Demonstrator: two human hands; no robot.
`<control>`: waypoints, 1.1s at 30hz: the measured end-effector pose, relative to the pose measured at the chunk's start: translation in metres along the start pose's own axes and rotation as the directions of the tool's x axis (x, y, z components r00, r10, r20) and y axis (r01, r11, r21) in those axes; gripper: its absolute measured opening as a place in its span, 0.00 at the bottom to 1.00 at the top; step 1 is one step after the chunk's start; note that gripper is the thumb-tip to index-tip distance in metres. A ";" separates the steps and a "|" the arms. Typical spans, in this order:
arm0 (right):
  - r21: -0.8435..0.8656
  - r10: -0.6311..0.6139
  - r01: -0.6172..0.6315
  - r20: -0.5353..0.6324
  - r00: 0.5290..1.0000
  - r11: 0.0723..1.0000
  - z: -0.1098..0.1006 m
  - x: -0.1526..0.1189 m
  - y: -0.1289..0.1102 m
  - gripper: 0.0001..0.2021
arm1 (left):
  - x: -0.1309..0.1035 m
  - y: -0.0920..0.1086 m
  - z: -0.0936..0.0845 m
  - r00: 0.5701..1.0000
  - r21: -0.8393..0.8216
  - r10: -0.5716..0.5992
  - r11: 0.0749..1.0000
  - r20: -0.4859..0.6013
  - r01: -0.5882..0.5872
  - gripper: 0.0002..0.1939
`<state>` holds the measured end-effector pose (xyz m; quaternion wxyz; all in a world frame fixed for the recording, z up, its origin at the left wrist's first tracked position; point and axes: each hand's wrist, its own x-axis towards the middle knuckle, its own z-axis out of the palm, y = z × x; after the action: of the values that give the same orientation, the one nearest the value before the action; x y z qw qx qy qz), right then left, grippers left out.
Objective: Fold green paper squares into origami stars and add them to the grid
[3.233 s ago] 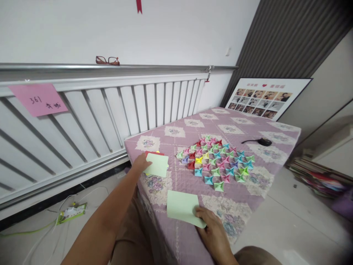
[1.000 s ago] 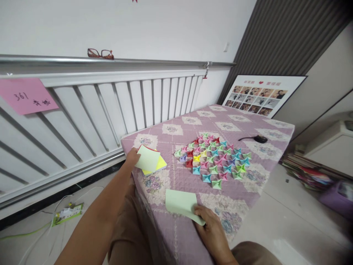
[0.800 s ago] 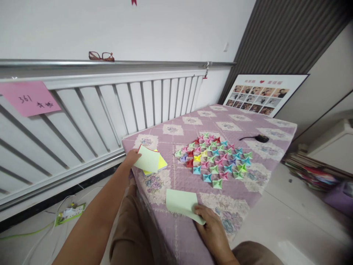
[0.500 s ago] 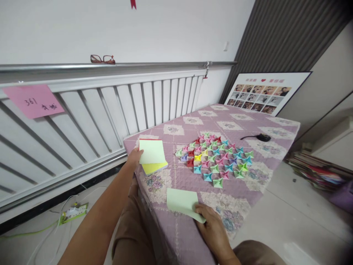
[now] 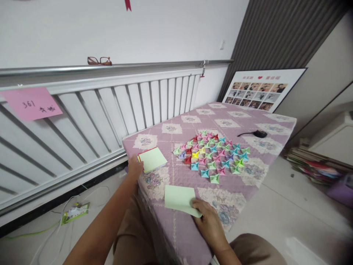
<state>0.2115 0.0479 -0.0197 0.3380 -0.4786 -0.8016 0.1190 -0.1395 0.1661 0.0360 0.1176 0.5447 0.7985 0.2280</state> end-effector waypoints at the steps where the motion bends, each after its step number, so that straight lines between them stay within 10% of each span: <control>1: 0.000 0.002 -0.002 0.006 1.000 1.000 0.000 0.000 0.000 0.07 | -0.008 0.002 -0.001 0.999 -0.005 0.049 0.999 -0.017 -0.049 0.25; 5: 0.000 0.010 -0.010 0.008 1.000 1.000 0.000 -0.001 -0.003 0.08 | -0.064 0.016 0.012 0.937 -0.073 0.331 0.943 0.115 -0.325 0.24; 8: -0.004 0.009 -0.009 0.007 1.000 1.000 -0.002 0.000 -0.006 0.08 | -0.116 0.025 0.026 0.667 -0.238 0.662 0.747 0.342 -0.620 0.32; 10: -0.004 0.005 -0.005 0.010 1.000 1.000 -0.002 0.000 -0.007 0.08 | -0.142 0.029 0.032 0.598 -0.286 0.697 0.712 0.395 -0.641 0.35; 17: 0.001 0.001 -0.001 -0.017 1.000 1.000 0.001 -0.003 -0.003 0.07 | -0.174 0.031 0.057 0.809 -0.253 0.534 0.841 0.245 -0.479 0.12; 27: 0.030 0.059 -0.060 0.031 0.998 0.998 -0.004 -0.001 -0.006 0.10 | -0.189 0.026 0.058 0.949 -0.111 0.273 0.960 0.156 -0.258 0.09; 33: 0.003 0.148 -0.148 0.008 0.989 0.989 0.000 0.003 -0.006 0.15 | -0.182 0.028 0.058 0.964 -0.001 0.215 0.976 0.158 -0.218 0.12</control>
<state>0.2065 0.0470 -0.0155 0.3259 -0.5356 -0.7650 0.1472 -0.0228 0.0197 -0.0116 0.1502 0.6459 0.7242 0.1893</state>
